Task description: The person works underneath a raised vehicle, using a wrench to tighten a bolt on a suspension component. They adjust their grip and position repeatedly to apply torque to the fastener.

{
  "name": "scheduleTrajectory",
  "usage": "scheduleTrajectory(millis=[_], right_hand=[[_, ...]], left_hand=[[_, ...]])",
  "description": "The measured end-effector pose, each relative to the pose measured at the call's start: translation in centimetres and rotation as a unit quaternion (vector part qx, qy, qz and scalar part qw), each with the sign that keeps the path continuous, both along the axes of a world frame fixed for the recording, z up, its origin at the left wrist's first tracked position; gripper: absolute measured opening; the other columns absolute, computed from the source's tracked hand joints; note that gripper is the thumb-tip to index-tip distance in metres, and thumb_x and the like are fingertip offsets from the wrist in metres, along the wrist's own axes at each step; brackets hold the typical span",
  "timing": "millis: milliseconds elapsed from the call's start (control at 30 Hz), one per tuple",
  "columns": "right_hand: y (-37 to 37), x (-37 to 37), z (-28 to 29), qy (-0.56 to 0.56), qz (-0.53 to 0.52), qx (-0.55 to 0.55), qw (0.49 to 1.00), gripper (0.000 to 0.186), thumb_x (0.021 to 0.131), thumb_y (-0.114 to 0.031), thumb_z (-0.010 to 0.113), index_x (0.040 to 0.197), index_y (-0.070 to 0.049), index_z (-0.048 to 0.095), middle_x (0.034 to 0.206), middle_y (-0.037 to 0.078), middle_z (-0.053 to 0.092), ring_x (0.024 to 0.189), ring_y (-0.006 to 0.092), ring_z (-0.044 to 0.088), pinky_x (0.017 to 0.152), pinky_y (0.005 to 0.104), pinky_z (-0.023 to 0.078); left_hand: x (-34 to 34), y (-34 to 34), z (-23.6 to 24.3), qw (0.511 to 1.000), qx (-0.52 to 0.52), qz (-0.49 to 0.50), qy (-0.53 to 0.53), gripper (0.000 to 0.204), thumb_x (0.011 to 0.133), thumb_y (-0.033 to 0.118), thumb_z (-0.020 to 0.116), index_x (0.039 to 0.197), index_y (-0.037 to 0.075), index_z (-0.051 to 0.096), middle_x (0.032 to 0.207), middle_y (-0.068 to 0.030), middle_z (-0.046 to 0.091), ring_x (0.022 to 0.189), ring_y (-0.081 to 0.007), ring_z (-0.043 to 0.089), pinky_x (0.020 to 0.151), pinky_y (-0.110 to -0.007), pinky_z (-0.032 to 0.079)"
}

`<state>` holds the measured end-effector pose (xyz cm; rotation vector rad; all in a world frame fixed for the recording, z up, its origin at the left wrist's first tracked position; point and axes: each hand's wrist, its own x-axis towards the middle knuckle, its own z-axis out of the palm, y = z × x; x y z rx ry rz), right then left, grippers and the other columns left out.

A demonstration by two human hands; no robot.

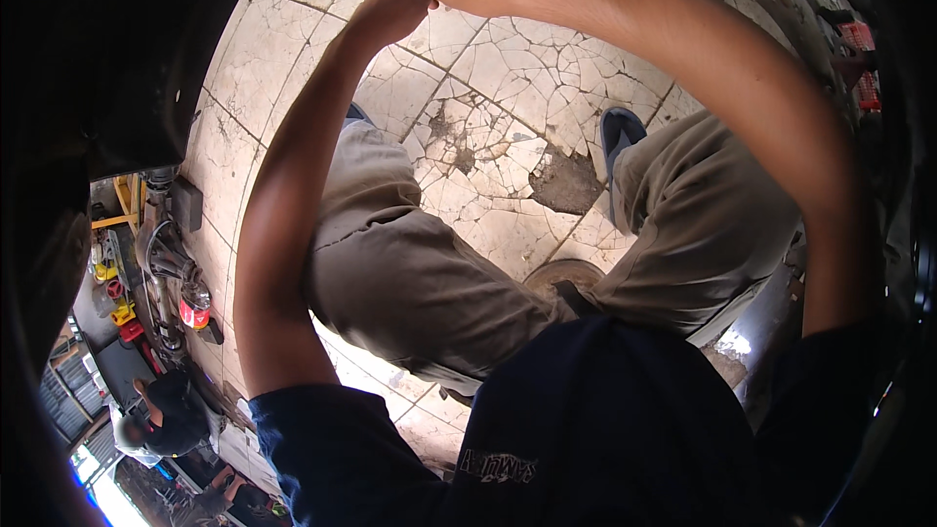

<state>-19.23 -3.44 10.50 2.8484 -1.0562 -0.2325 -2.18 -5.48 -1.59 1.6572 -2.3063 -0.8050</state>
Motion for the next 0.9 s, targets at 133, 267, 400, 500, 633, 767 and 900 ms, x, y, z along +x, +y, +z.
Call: scheduleTrajectory(millis=[133, 267, 400, 500, 633, 767, 900], right_hand=[[-0.1, -0.2, 1.4, 0.027, -0.007, 0.039, 0.999, 0.045, 0.092, -0.02, 0.038, 0.13, 0.004, 0.045, 0.132, 0.021, 0.05, 0.125, 0.0297, 0.046, 0.102, 0.0457, 0.033], [-0.2, -0.5, -0.1, -0.024, 0.0, 0.0, 1.0, 0.045, 0.092, -0.019, 0.038, 0.129, 0.004, 0.046, 0.131, 0.021, 0.05, 0.125, 0.0293, 0.046, 0.103, 0.0457, 0.033], [0.4, -0.3, 1.5, 0.033, -0.008, 0.004, 0.999, 0.043, 0.092, -0.019, 0.039, 0.127, 0.004, 0.048, 0.128, 0.021, 0.054, 0.122, 0.0293, 0.049, 0.102, 0.0457, 0.033], [0.4, -0.2, 0.3, -0.005, 0.011, -0.031, 0.999, 0.041, 0.091, -0.018, 0.041, 0.124, 0.004, 0.051, 0.125, 0.021, 0.056, 0.118, 0.0293, 0.053, 0.1, 0.0459, 0.036], [0.3, -0.3, 0.9, 0.009, 0.019, 0.003, 1.0, 0.04, 0.09, -0.018, 0.041, 0.122, 0.003, 0.053, 0.125, 0.02, 0.056, 0.116, 0.0289, 0.054, 0.099, 0.0458, 0.037], [-0.4, -0.5, 1.2, 0.018, -0.002, 0.032, 0.999, 0.04, 0.091, -0.018, 0.04, 0.123, 0.002, 0.053, 0.127, 0.02, 0.055, 0.121, 0.029, 0.05, 0.101, 0.0453, 0.034], [-0.5, -0.3, -0.2, -0.028, -0.012, 0.018, 0.999, 0.042, 0.092, -0.019, 0.039, 0.127, 0.002, 0.05, 0.13, 0.019, 0.053, 0.124, 0.0285, 0.047, 0.103, 0.0461, 0.032]], left_hand=[[-0.4, 0.3, 0.1, 0.999, -0.006, 0.032, 0.025, 0.039, 0.095, 0.035, 0.04, 0.114, 0.004, 0.053, 0.093, -0.01, 0.069, 0.091, -0.0281, 0.065, 0.081, -0.039, 0.049], [-0.7, 0.6, 0.7, 1.0, -0.006, 0.029, 0.006, 0.04, 0.096, 0.036, 0.039, 0.115, 0.004, 0.053, 0.092, -0.01, 0.069, 0.092, -0.0289, 0.065, 0.082, -0.04, 0.048], [-0.8, 0.6, 0.9, 0.999, -0.001, 0.037, 0.013, 0.039, 0.095, 0.036, 0.04, 0.114, 0.004, 0.053, 0.091, -0.0105, 0.069, 0.091, -0.029, 0.065, 0.081, -0.04, 0.048], [-0.5, 0.6, 0.7, 1.0, -0.003, 0.024, 0.003, 0.039, 0.095, 0.036, 0.041, 0.112, 0.004, 0.053, 0.091, -0.0106, 0.068, 0.089, -0.0286, 0.066, 0.08, -0.04, 0.049], [-0.1, 0.4, 0.3, 1.0, -0.014, 0.018, -0.001, 0.038, 0.095, 0.036, 0.041, 0.111, 0.004, 0.054, 0.09, -0.0107, 0.068, 0.083, -0.0273, 0.066, 0.079, -0.04, 0.049], [-1.1, 0.9, 1.0, 0.999, -0.005, 0.044, 0.027, 0.039, 0.095, 0.037, 0.042, 0.108, 0.003, 0.055, 0.089, -0.0109, 0.068, 0.081, -0.0255, 0.066, 0.078, -0.039, 0.049], [-0.9, 1.0, 0.9, 0.999, -0.01, 0.032, 0.033, 0.04, 0.095, 0.038, 0.042, 0.106, 0.002, 0.054, 0.089, -0.0112, 0.068, 0.082, -0.0246, 0.067, 0.077, -0.039, 0.05]])
